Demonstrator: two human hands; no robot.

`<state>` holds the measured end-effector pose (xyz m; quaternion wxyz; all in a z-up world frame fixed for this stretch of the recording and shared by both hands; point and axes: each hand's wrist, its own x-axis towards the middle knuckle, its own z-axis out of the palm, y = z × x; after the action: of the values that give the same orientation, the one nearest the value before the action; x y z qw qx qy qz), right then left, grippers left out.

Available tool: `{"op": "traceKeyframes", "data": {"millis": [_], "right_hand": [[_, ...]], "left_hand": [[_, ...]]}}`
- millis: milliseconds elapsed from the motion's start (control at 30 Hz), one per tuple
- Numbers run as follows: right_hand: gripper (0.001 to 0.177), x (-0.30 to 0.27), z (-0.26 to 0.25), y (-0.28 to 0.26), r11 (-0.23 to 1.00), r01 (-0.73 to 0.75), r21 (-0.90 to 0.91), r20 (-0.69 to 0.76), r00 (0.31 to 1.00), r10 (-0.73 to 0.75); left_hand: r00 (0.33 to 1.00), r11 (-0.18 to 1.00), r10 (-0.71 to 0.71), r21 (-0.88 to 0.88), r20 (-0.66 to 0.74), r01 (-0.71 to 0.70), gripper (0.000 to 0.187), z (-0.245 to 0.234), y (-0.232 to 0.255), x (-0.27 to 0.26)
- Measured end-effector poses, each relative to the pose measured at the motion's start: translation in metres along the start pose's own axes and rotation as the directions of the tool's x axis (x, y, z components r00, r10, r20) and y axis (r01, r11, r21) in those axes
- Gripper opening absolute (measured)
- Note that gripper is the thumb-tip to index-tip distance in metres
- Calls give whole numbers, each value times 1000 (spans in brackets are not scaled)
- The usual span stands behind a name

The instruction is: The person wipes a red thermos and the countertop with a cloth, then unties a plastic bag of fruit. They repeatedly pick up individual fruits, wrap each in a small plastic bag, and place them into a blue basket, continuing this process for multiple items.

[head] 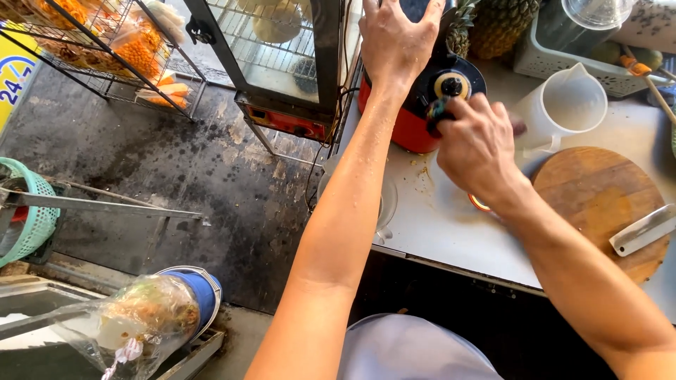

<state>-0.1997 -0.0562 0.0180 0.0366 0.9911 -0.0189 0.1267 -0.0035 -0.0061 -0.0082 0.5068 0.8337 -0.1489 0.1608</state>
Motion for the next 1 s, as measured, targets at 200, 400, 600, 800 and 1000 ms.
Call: {"op": "traceKeyframes", "data": {"millis": [200, 400, 600, 800, 1000], "right_hand": [[26, -17, 11, 8, 936, -55, 349, -273, 949, 158], [22, -28, 27, -3, 959, -30, 283, -149, 986, 74], [31, -3, 18, 85, 891, -77, 448, -358, 897, 258], [38, 10, 78, 121, 895, -6, 446, -258, 957, 135], [34, -17, 21, 100, 819, -391, 421, 31, 908, 418]], "left_hand": [[999, 1000, 9, 9, -45, -9, 74, 1, 1, -2], [1000, 999, 21, -40, -1, -21, 55, -8, -1, 1], [1000, 994, 19, -110, 20, -17, 45, -11, 2, 0], [1000, 997, 21, -74, 17, -20, 42, -12, 0, -1], [1000, 993, 14, -120, 11, -12, 44, -8, 0, 0]]}}
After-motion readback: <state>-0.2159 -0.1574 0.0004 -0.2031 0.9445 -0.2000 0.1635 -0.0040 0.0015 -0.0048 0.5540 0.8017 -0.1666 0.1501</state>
